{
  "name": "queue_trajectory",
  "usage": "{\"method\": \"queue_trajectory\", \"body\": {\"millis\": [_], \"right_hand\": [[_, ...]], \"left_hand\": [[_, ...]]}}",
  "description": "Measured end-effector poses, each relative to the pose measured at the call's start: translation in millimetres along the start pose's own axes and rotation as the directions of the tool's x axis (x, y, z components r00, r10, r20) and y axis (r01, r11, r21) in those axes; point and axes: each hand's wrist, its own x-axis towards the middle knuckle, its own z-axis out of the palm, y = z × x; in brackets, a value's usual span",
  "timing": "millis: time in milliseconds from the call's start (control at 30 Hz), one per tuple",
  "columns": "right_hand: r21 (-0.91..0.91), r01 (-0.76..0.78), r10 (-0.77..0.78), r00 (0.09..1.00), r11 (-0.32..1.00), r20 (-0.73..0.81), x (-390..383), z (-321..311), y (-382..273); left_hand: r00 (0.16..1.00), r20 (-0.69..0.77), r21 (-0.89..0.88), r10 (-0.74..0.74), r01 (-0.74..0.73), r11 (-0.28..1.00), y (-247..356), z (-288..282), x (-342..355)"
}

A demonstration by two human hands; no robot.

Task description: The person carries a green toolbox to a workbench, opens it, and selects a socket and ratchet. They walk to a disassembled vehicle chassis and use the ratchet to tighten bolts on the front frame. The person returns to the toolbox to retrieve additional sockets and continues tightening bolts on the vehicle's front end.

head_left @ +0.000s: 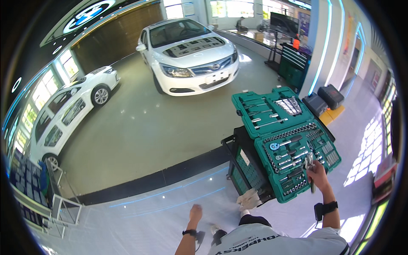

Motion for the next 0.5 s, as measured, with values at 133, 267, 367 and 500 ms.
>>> {"method": "queue_trajectory", "body": {"millis": [133,267,367,500], "right_hand": [[0.333,-0.316,0.332,0.943,0.888,0.01,-90.9,22.3,2.2],[0.355,-0.243,0.317,0.934,0.903,-0.166,-128.6,44.8,44.8],[0.277,-0.215,0.287,0.924,0.937,-0.254,-136.7,55.8,65.2],[0.439,-0.084,0.267,0.888,0.895,-0.374,-127.3,72.2,89.7]], "left_hand": [[0.912,0.21,-0.055,0.351,-0.348,0.936,218.7,0.5,45.9],[0.66,0.275,-0.15,0.699,-0.689,0.709,347.5,38.5,67.2],[0.387,0.364,-0.075,0.847,-0.894,0.441,418.7,65.7,86.5],[0.242,0.479,0.097,0.844,-0.97,0.223,448.5,109.5,118.4]]}}
